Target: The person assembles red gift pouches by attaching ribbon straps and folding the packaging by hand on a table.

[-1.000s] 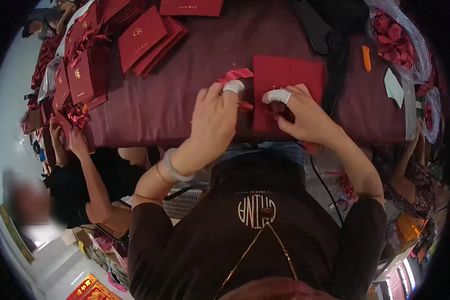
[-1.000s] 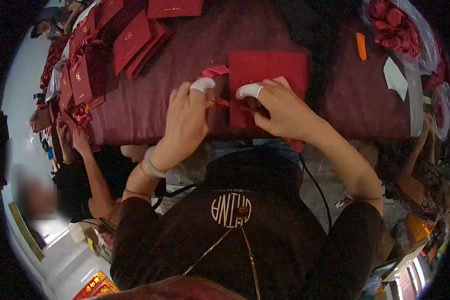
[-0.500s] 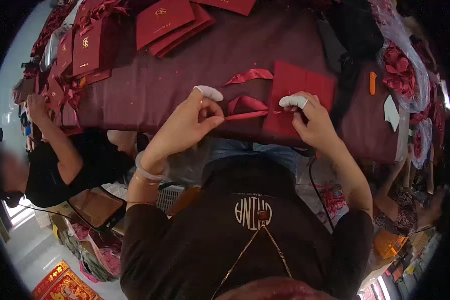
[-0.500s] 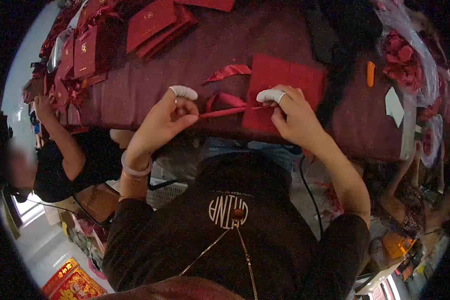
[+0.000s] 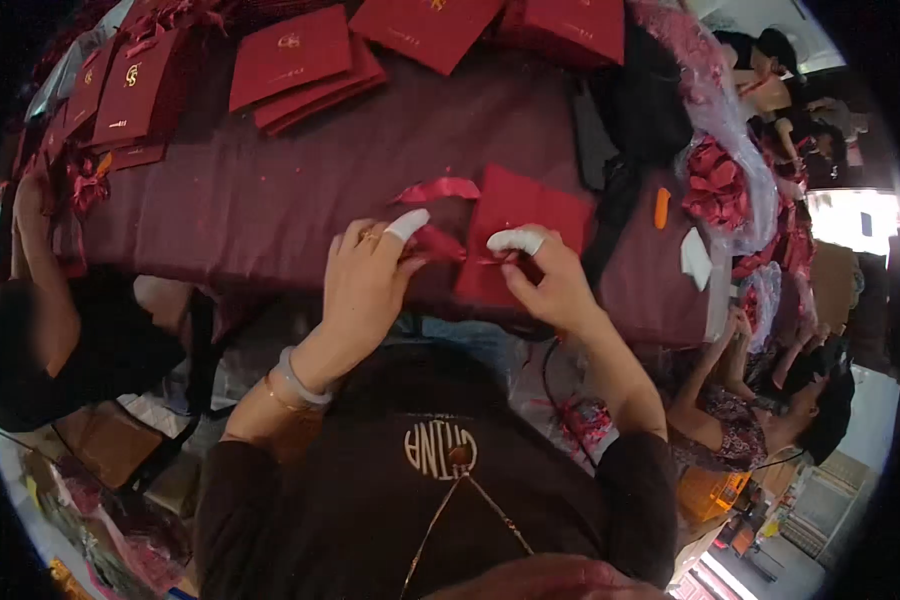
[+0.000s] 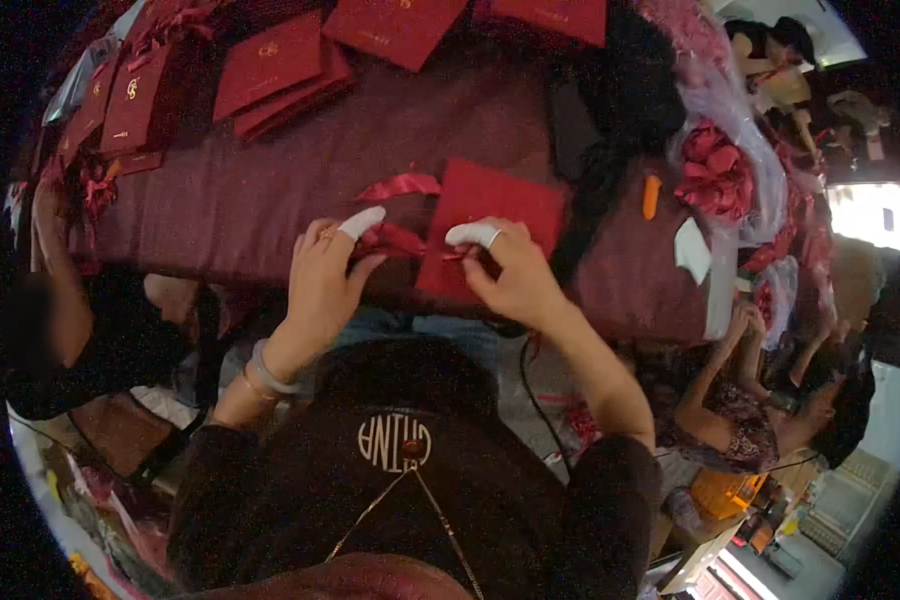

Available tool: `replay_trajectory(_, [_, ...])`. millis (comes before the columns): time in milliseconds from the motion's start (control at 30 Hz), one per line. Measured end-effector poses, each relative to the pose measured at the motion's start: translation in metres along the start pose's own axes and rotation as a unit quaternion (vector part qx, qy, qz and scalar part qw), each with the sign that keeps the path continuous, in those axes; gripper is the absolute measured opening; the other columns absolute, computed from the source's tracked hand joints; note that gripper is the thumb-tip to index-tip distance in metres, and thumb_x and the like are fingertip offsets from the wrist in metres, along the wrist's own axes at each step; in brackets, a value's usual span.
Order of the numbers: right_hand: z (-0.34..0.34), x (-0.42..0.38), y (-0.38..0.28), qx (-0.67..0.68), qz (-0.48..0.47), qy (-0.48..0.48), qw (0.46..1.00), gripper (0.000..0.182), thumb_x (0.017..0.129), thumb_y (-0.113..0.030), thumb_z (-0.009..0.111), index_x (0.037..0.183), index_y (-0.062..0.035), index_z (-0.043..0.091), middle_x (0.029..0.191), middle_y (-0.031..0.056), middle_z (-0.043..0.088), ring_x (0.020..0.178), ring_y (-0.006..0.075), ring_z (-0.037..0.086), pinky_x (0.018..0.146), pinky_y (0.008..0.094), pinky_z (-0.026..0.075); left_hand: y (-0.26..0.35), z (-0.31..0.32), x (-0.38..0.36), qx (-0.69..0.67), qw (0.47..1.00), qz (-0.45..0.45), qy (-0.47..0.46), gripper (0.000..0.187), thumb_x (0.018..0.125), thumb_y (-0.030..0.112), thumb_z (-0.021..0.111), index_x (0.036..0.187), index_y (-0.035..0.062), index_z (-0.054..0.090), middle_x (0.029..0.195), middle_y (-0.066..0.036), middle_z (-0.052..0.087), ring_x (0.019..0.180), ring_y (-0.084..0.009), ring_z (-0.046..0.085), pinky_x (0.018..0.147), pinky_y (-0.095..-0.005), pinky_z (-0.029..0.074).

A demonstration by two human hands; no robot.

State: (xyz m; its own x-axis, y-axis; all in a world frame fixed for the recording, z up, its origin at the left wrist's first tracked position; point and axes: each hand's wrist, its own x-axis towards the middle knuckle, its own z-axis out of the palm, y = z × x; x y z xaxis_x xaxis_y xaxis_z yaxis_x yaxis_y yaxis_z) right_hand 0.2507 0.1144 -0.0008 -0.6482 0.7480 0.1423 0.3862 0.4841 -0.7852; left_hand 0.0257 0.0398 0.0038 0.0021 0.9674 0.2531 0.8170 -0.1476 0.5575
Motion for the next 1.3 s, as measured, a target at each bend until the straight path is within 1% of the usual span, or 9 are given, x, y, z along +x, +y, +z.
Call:
replay_trajectory(233, [-0.001, -0.003, 0.005, 0.032, -0.003, -0.011, 0.999, 0.020, 0.084, -0.010, 0.060, 0.103, -0.0095, 0.057, 0.097, 0.0066, 0.060, 0.091, 0.0233, 0.057, 0.083, 0.0344, 0.039, -0.037, -0.030, 0.013, -0.124, 0.990, -0.042, -0.060, 0.042, 0.077, -0.007, 0.059, 0.117, 0.0056, 0.055, 0.085, -0.011, 0.062, 0.084, -0.0259, 0.054, 0.077, -0.0378, 0.041])
replay_trajectory(333, [0.002, -0.005, 0.005, 0.024, -0.021, -0.002, 0.999, 0.023, 0.084, -0.011, 0.059, 0.107, -0.0101, 0.056, 0.091, 0.0048, 0.059, 0.087, 0.0205, 0.056, 0.083, 0.0338, 0.037, -0.031, -0.029, 0.009, 0.050, 0.993, -0.037, 0.102, 0.040, 0.078, -0.012, 0.053, 0.117, 0.0002, 0.053, 0.095, -0.015, 0.059, 0.088, -0.0278, 0.056, 0.077, -0.0363, 0.045])
replay_trajectory(400, [0.000, -0.004, 0.006, 0.010, -0.015, -0.035, 0.999, 0.027, 0.083, -0.011, 0.059, 0.110, -0.0109, 0.055, 0.090, 0.0048, 0.059, 0.086, 0.0201, 0.056, 0.085, 0.0341, 0.036, -0.006, -0.019, 0.010, -0.036, 0.983, 0.003, 0.181, 0.037, 0.081, -0.006, 0.052, 0.118, 0.0005, 0.051, 0.101, -0.018, 0.056, 0.090, -0.0340, 0.053, 0.078, -0.0404, 0.043])
replay_trajectory(467, [0.001, -0.004, 0.008, 0.010, -0.008, -0.038, 0.999, 0.030, 0.082, -0.010, 0.059, 0.112, -0.0109, 0.054, 0.094, 0.0063, 0.058, 0.091, 0.0219, 0.055, 0.088, 0.0353, 0.034, 0.023, -0.007, 0.011, -0.139, 0.983, 0.045, 0.107, 0.036, 0.082, -0.005, 0.055, 0.117, 0.0008, 0.052, 0.099, -0.015, 0.057, 0.089, -0.0284, 0.057, 0.076, -0.0354, 0.046])
replay_trajectory(633, [0.005, -0.006, 0.011, -0.006, -0.055, -0.011, 0.998, 0.034, 0.081, -0.011, 0.060, 0.113, -0.0107, 0.052, 0.104, 0.0092, 0.057, 0.103, 0.0263, 0.051, 0.090, 0.0368, 0.033, 0.032, 0.016, 0.023, -0.067, 0.988, 0.136, -0.018, 0.038, 0.080, 0.001, 0.063, 0.116, 0.0006, 0.053, 0.100, -0.017, 0.057, 0.093, -0.0284, 0.055, 0.076, -0.0361, 0.045])
replay_trajectory(700, [0.003, -0.008, 0.010, -0.009, -0.047, -0.011, 0.999, 0.033, 0.081, -0.011, 0.060, 0.113, -0.0105, 0.052, 0.104, 0.0092, 0.057, 0.103, 0.0263, 0.051, 0.091, 0.0368, 0.033, 0.026, 0.027, 0.023, -0.080, 0.986, 0.147, 0.012, 0.042, 0.078, 0.002, 0.065, 0.118, 0.0004, 0.051, 0.099, -0.015, 0.056, 0.090, -0.0272, 0.054, 0.077, -0.0367, 0.044])
replay_trajectory(900, [0.004, -0.006, 0.007, -0.010, -0.025, -0.026, 0.999, 0.032, 0.082, -0.013, 0.060, 0.112, -0.0103, 0.052, 0.102, 0.0087, 0.057, 0.097, 0.0246, 0.053, 0.089, 0.0365, 0.033, 0.030, 0.027, 0.027, -0.217, 0.969, -0.063, -0.095, 0.050, 0.078, 0.005, 0.067, 0.123, -0.0003, 0.046, 0.099, -0.013, 0.053, 0.088, -0.0262, 0.051, 0.078, -0.0373, 0.044])
replay_trajectory(1000, [0.005, -0.006, 0.007, -0.005, -0.021, -0.030, 0.999, 0.031, 0.082, -0.013, 0.060, 0.112, -0.0103, 0.053, 0.100, 0.0080, 0.057, 0.093, 0.0228, 0.053, 0.088, 0.0361, 0.034, 0.025, 0.030, 0.019, -0.115, 0.989, 0.086, 0.039, 0.047, 0.079, 0.004, 0.065, 0.121, -0.0001, 0.047, 0.103, -0.016, 0.052, 0.090, -0.0298, 0.050, 0.080, -0.0392, 0.042])
replay_trajectory(1300, [0.012, -0.007, 0.009, 0.013, -0.047, -0.006, 0.999, 0.030, 0.082, -0.012, 0.061, 0.111, -0.0099, 0.053, 0.091, 0.0056, 0.056, 0.088, 0.0200, 0.053, 0.085, 0.0345, 0.033, 0.009, 0.007, 0.007, -0.101, 0.989, 0.096, -0.054, 0.034, 0.075, 0.001, 0.063, 0.108, 0.0005, 0.056, 0.095, -0.016, 0.056, 0.090, -0.0327, 0.052, 0.080, -0.0399, 0.040])
